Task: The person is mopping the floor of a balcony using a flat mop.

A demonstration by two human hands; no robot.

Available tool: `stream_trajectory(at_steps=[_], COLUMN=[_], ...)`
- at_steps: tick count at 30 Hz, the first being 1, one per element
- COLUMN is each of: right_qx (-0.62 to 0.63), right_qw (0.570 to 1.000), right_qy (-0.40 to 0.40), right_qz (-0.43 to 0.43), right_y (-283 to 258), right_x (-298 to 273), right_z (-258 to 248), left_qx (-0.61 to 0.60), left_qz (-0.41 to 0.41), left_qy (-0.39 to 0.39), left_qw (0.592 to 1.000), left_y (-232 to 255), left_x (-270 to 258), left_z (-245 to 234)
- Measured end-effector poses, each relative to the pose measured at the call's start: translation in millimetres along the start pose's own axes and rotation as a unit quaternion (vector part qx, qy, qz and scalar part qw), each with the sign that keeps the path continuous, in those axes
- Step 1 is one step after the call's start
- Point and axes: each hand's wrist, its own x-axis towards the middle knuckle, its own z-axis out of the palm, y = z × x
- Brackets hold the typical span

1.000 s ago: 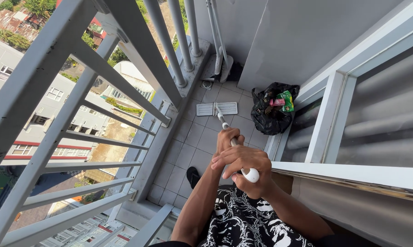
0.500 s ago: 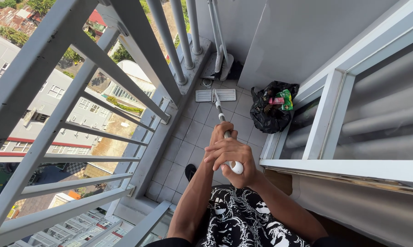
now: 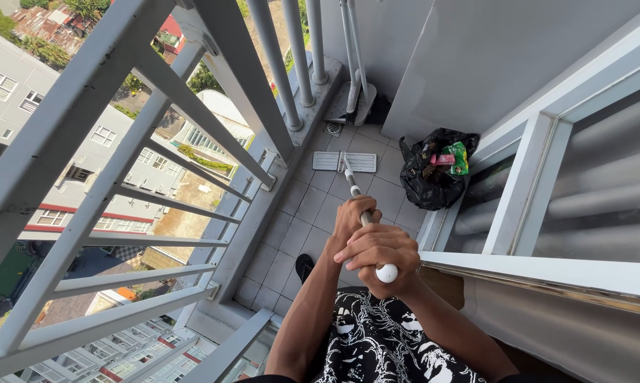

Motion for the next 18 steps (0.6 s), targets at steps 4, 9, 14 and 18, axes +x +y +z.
stream_trajectory(at_steps=[4, 9, 14, 18], right_qx=[0.034, 0.031, 0.037, 0.046], right_qw=[0.999, 0.999, 0.999, 0.998], right_qy=[-0.019, -0.030, -0.027, -0.038], right_qz=[-0.011, -0.015, -0.011, -0.001], right_y=[20, 38, 53, 54], right_x=[9, 15, 6, 9], right_z=[6, 10, 12, 11], left_qx=[-0.009, 0.032, 0.016, 0.027], left_qz=[0.013, 0.048, -0.040, -0.061], left_qy=[0.007, 0.027, -0.029, -0.023], left_qw=[1.000, 0.998, 0.999, 0.998], left_y=[-12, -23, -19, -9], left_x=[17, 35, 41, 40], left_z=[-4, -8, -14, -20])
